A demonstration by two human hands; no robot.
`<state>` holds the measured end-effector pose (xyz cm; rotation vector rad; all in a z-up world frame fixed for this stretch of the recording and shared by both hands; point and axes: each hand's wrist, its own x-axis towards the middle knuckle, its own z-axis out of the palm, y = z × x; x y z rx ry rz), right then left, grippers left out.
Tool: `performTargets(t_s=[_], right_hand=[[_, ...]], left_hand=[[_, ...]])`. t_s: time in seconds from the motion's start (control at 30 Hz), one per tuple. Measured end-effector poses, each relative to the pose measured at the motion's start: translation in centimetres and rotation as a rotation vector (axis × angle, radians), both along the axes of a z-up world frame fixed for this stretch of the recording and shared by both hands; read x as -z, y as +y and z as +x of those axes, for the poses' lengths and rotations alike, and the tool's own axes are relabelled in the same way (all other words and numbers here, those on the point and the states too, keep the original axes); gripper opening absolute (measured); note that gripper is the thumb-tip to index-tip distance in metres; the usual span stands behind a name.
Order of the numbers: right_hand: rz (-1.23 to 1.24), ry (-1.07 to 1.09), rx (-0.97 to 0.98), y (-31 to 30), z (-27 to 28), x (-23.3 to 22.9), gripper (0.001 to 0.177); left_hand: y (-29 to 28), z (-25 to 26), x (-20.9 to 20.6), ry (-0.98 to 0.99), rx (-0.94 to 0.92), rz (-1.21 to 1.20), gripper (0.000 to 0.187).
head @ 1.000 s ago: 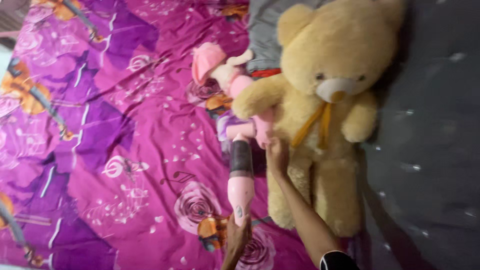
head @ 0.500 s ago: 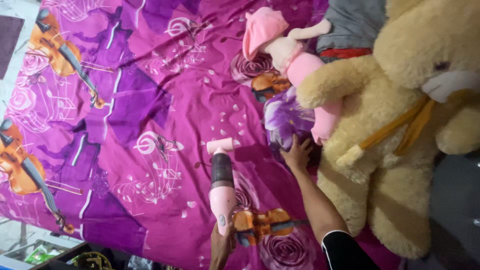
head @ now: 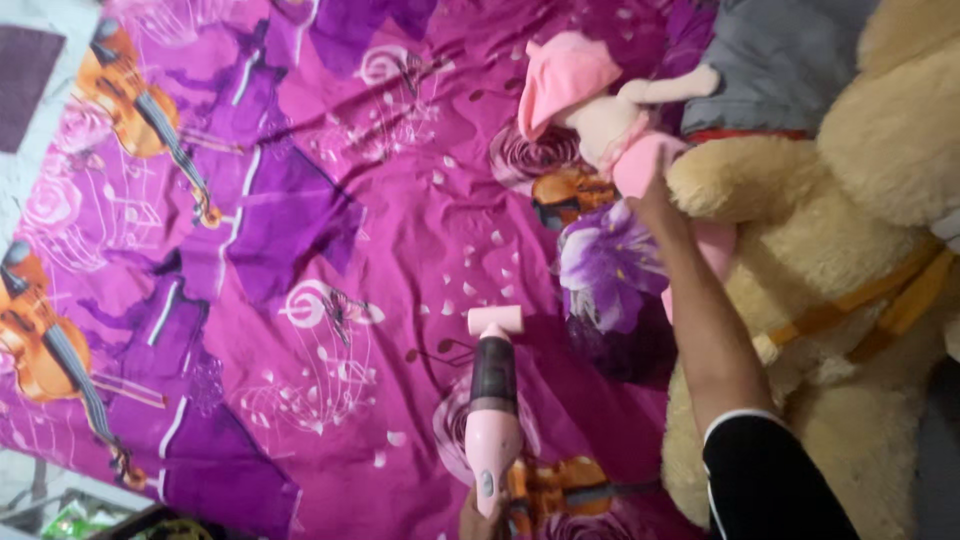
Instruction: The person uses a handheld vacuum cleaner to clean a pink bedsheet with a violin pattern. They move a large teddy bear and a pink doll to the side to access the surface underneath, then proceed to vacuum the entire bed area systematically.
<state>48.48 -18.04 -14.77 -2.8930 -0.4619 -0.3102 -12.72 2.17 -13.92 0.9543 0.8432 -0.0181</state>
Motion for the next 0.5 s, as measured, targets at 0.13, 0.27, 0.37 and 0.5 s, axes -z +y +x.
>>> performTargets(t_s=[0.13,0.27,0.37,0.5], right_hand=[[0.011,0.077,0.08,-0.3,1.7,1.5,0.083],[0.149,0.07,-0.004,2.1,0.5,-0.9,0.07],[0.26,0.075,-0.14,4.6,-2.4,-6.6,0.061],[0.313,0.131,-0.18,6.4,-5.2,-19.4,0.051]], left_hand=[[0.5,-0.3,-0.1,0.066,0.143,0.154,0.058],[2.3,0.8,-0.6,0.115,0.072,0.207,0.051],[1.4,1.6,-1.2,0.159,0.087,0.228,0.043],[2.9,4.5,-5.4,0.159,0.134,0.236,0.028]])
